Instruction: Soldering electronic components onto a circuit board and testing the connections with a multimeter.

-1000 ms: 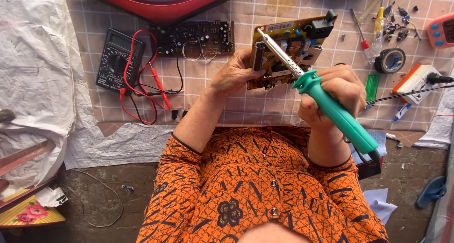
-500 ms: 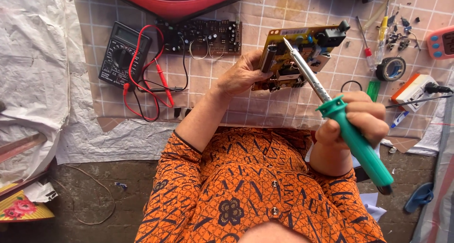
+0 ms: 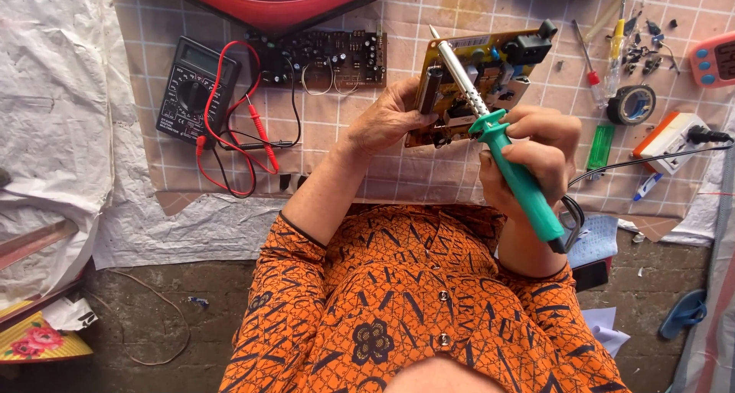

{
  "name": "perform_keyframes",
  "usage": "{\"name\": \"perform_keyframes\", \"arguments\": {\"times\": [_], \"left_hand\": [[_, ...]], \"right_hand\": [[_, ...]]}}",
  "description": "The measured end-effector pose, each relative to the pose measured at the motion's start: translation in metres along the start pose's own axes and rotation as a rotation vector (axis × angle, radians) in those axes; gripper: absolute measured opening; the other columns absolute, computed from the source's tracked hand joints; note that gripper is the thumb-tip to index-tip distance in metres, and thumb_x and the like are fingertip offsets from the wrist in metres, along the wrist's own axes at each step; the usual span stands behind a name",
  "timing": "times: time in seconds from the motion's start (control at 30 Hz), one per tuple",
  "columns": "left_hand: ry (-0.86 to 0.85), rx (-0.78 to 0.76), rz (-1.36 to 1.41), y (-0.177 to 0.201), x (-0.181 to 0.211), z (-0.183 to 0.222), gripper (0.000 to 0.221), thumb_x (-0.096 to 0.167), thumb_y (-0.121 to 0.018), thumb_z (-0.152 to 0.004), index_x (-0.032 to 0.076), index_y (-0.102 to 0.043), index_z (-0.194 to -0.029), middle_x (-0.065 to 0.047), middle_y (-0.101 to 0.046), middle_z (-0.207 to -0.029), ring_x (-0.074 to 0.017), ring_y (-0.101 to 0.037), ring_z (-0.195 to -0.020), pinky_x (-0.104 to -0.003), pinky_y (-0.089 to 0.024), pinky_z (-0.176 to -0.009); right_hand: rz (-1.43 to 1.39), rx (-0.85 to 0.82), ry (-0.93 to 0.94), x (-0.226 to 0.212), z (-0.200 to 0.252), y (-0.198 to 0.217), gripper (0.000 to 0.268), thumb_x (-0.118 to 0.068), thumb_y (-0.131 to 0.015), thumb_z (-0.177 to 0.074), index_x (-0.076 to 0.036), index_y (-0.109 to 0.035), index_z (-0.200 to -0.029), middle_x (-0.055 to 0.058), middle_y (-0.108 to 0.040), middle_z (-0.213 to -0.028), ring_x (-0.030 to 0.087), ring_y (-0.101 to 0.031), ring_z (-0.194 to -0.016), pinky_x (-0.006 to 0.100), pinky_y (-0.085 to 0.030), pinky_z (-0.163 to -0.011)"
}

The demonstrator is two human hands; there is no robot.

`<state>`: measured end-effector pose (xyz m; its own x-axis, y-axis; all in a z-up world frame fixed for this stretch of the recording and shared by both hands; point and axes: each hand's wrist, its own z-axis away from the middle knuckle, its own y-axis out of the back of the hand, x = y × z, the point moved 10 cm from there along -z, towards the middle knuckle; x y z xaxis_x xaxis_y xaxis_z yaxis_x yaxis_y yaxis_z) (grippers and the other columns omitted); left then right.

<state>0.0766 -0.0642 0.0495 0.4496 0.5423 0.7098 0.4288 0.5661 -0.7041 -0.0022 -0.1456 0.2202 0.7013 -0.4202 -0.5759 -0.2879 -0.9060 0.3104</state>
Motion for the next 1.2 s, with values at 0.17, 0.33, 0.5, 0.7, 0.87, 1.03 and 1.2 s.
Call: {"name": "perform_keyframes", "arguments": {"times": [0.17,0.33,0.5,0.7,0.87,1.03,1.2], "left_hand": [[0.007,0.008,-0.012,-0.002,0.002,0.000,0.027,-0.006,-0.068,-0.071,0.011,-0.061,-0.092,0.002,-0.061,-0.073,-0.0032,-0.054,-0.063,-0.017,-0.045,-0.055],[0.053,-0.030,0.036,0.006,-0.023,-0.004,0.025,-0.007,-0.066,-0.071,0.008,-0.059,-0.089,-0.006,-0.059,-0.064,-0.0119,-0.055,-0.049,-0.021,-0.043,-0.041],[0.085,-0.012,0.008,-0.001,-0.022,-0.005,0.017,-0.008,-0.062,-0.073,0.005,-0.058,-0.083,-0.007,-0.060,-0.061,-0.0131,-0.060,-0.050,-0.022,-0.048,-0.043],[0.123,-0.021,-0.044,0.001,-0.030,0.001,0.010,-0.007,-0.060,-0.075,0.001,-0.056,-0.079,-0.011,-0.058,-0.059,-0.0166,-0.059,-0.049,-0.022,-0.047,-0.042],[0.014,0.028,0.113,0.015,-0.024,-0.002,0.026,-0.006,-0.061,-0.076,0.006,-0.055,-0.099,-0.011,-0.057,-0.082,-0.0221,-0.057,-0.071,-0.034,-0.045,-0.063],[-0.011,0.131,0.257,0.039,-0.026,0.005,0.036,-0.005,-0.063,-0.074,0.007,-0.054,-0.108,-0.009,-0.060,-0.101,-0.0216,-0.057,-0.089,-0.036,-0.047,-0.080],[0.012,0.211,0.253,0.053,-0.034,0.007,0.040,-0.004,-0.065,-0.075,0.007,-0.051,-0.111,-0.012,-0.059,-0.102,-0.0257,-0.058,-0.093,-0.038,-0.047,-0.084]], "right_hand": [[-0.032,0.027,-0.062,0.011,0.010,0.003,0.027,-0.008,-0.067,-0.078,0.001,-0.041,-0.076,0.015,-0.039,-0.076,0.036,-0.057,-0.069,0.037,-0.046,-0.061],[-0.045,0.069,-0.145,0.019,0.029,0.015,0.033,-0.013,-0.066,-0.079,0.001,-0.036,-0.075,0.015,-0.039,-0.072,0.033,-0.057,-0.066,0.035,-0.046,-0.059],[-0.031,0.148,-0.101,0.012,0.046,0.022,0.027,-0.010,-0.068,-0.075,-0.001,-0.042,-0.077,0.014,-0.044,-0.072,0.032,-0.058,-0.065,0.036,-0.048,-0.056],[0.020,0.073,0.006,-0.028,0.024,0.038,0.020,-0.005,-0.064,-0.073,-0.006,-0.045,-0.078,0.011,-0.045,-0.066,0.026,-0.055,-0.055,0.037,-0.046,-0.053],[-0.079,0.219,0.007,-0.021,0.024,0.096,0.018,-0.009,-0.061,-0.072,-0.012,-0.043,-0.072,0.003,-0.046,-0.066,0.019,-0.048,-0.056,0.032,-0.043,-0.055],[-0.417,0.840,-0.394,0.097,0.102,0.153,0.010,-0.003,-0.054,-0.090,-0.011,-0.053,-0.095,0.002,-0.051,-0.086,0.014,-0.052,-0.069,0.021,-0.049,-0.057],[-0.972,1.290,-1.016,0.202,0.210,0.111,0.018,-0.009,-0.055,-0.080,-0.008,-0.053,-0.098,0.017,-0.056,-0.086,0.027,-0.059,-0.077,0.034,-0.053,-0.070]]}}
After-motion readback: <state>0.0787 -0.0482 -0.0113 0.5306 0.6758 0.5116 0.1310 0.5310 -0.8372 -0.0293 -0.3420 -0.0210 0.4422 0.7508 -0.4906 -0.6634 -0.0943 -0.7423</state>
